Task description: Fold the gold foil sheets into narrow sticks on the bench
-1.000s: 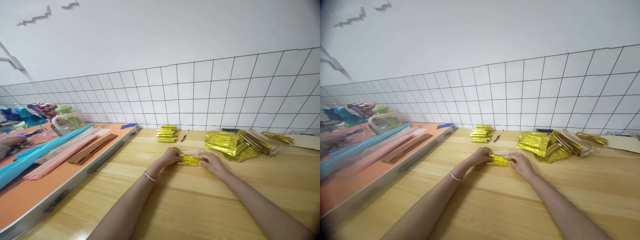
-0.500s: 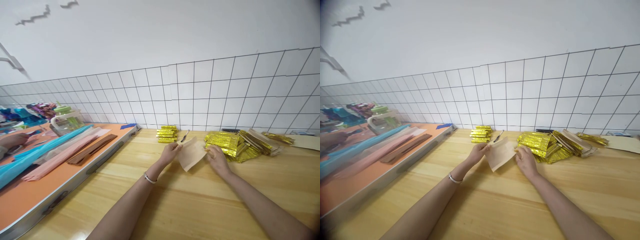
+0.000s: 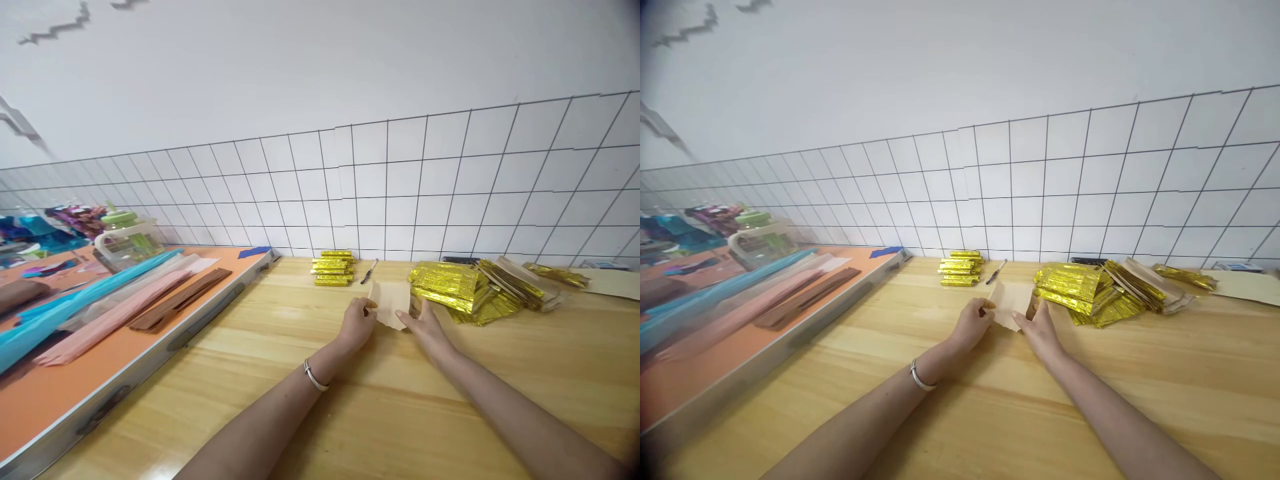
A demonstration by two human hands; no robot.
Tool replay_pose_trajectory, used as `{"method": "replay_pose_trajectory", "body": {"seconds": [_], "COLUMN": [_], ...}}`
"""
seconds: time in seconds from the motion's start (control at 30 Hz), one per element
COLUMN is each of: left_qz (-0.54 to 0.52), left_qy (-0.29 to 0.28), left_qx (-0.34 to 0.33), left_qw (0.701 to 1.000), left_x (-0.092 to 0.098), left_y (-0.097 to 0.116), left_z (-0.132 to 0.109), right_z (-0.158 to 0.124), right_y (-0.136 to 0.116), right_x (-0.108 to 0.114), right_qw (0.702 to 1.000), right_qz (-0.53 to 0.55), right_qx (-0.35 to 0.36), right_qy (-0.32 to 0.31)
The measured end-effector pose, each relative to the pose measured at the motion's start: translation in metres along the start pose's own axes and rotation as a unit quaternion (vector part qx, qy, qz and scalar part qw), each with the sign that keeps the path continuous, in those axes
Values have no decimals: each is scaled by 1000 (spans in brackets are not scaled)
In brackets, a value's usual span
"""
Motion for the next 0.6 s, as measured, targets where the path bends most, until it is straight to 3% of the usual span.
{"method": "replay_pose_trajectory", "body": {"seconds": [0.23,0.37,0.47,0.6], "left_qz": [6,86,170,220], "left_qy": [-37,-39,-81,-147], "left_qx": [-60,-145,-204,-223], "left_qw": [998,985,961,938], "left_x": [-18,-17,-24,-37], "left_y": [26,49,63,65], "left_z": [-18,-27,-33,-40], "right_z": [-2,-7,-12,-16], "right_y": [-7,-16,-20,-20], "right_x": [-2,-6,-7,-10], "right_qw": [981,951,925,888], "right_qz": [-185,-295,-368,-447], "right_qx": [34,69,77,80], "right_qy": [-35,-59,-59,-67]}}
Point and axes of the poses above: each hand's wrist, its own z-axis towards the middle knuckle, its own x-axis out of the back of the hand, y = z × x, the point moved 8 cm from there along z, towards the middle knuckle, and after that the axes turned 6 degrees about -z, right-handed, at the moved point
